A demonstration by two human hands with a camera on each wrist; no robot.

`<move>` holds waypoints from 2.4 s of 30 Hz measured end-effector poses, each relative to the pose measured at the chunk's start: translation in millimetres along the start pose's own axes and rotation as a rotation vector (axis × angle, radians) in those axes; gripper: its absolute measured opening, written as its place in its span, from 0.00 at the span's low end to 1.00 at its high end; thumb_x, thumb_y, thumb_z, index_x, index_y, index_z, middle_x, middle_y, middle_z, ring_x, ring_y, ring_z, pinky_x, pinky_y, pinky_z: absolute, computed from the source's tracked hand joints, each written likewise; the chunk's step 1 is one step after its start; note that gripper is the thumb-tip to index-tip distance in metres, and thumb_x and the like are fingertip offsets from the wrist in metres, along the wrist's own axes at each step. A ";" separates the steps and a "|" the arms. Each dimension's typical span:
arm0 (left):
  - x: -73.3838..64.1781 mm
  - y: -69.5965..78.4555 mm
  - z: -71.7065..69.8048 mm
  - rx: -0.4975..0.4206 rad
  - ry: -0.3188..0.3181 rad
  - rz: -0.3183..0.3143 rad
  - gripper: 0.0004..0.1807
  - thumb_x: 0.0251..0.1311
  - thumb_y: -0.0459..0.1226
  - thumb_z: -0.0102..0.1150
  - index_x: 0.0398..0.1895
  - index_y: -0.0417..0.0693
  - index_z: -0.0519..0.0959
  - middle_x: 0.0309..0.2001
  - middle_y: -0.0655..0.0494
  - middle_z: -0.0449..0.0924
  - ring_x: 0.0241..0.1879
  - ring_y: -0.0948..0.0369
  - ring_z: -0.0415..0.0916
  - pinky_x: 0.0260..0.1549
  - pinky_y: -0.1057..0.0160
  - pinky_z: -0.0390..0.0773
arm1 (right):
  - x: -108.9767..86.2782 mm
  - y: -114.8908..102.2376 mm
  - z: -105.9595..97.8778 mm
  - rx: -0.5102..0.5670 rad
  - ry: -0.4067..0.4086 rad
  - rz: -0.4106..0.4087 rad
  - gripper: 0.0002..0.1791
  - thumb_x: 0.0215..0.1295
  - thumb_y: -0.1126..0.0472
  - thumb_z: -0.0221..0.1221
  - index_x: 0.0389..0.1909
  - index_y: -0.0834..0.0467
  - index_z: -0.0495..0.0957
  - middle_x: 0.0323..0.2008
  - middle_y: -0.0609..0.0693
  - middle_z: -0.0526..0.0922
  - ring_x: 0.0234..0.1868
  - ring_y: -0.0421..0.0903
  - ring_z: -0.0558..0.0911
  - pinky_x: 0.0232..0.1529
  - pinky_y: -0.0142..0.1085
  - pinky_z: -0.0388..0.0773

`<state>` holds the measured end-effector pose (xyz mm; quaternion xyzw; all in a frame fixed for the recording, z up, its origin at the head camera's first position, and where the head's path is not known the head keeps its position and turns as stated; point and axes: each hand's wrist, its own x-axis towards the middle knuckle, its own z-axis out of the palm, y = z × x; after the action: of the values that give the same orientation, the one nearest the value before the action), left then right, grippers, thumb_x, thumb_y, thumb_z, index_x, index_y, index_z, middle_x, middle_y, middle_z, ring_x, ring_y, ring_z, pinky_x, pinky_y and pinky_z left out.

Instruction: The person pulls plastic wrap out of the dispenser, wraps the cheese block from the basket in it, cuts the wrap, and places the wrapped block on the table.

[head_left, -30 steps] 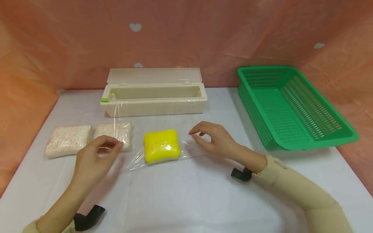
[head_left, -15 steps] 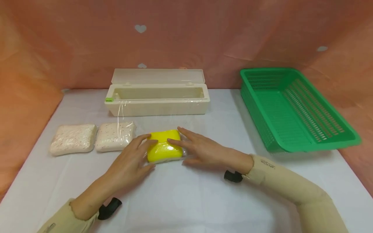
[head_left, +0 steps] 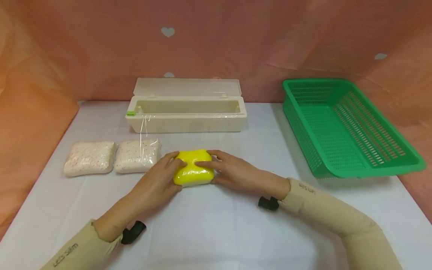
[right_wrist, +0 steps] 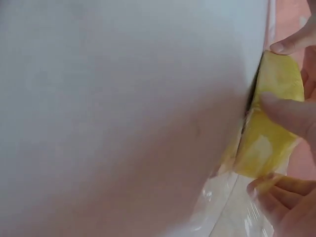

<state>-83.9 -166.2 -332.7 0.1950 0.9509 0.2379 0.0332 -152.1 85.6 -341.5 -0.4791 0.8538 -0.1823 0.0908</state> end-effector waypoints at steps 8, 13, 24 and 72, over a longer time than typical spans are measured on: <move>8.4 -12.4 -15.3 -0.157 -0.049 0.054 0.31 0.62 0.41 0.60 0.67 0.43 0.64 0.69 0.38 0.60 0.68 0.41 0.59 0.64 0.38 0.60 | 5.8 16.9 -14.4 0.207 -0.039 -0.018 0.33 0.69 0.59 0.54 0.73 0.45 0.57 0.67 0.49 0.67 0.65 0.44 0.69 0.67 0.41 0.66; 19.7 -20.9 -22.7 -0.197 -0.047 0.089 0.36 0.61 0.44 0.62 0.69 0.41 0.61 0.66 0.39 0.65 0.66 0.42 0.63 0.63 0.39 0.62 | 19.9 32.0 -21.7 0.340 -0.060 -0.043 0.30 0.72 0.57 0.51 0.73 0.51 0.57 0.65 0.47 0.70 0.60 0.41 0.72 0.65 0.40 0.67; 45.6 -32.5 -29.6 -0.195 0.021 0.041 0.31 0.63 0.41 0.60 0.66 0.38 0.65 0.56 0.38 0.73 0.56 0.44 0.71 0.54 0.42 0.71 | 44.0 52.8 -35.5 0.577 -0.110 0.173 0.20 0.74 0.56 0.46 0.62 0.59 0.66 0.34 0.52 0.79 0.35 0.43 0.76 0.39 0.34 0.72; 44.7 -49.2 -66.3 -0.245 -0.071 -0.304 0.34 0.54 0.47 0.68 0.58 0.36 0.71 0.53 0.36 0.76 0.50 0.44 0.76 0.49 0.48 0.76 | 28.0 87.9 -48.5 0.888 0.130 0.298 0.18 0.66 0.67 0.56 0.56 0.70 0.73 0.36 0.56 0.85 0.35 0.50 0.85 0.37 0.39 0.83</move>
<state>-152.9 -218.0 -295.6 0.0522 0.9317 0.3368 0.1259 -251.8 114.4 -331.4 -0.2540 0.7566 -0.5444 0.2583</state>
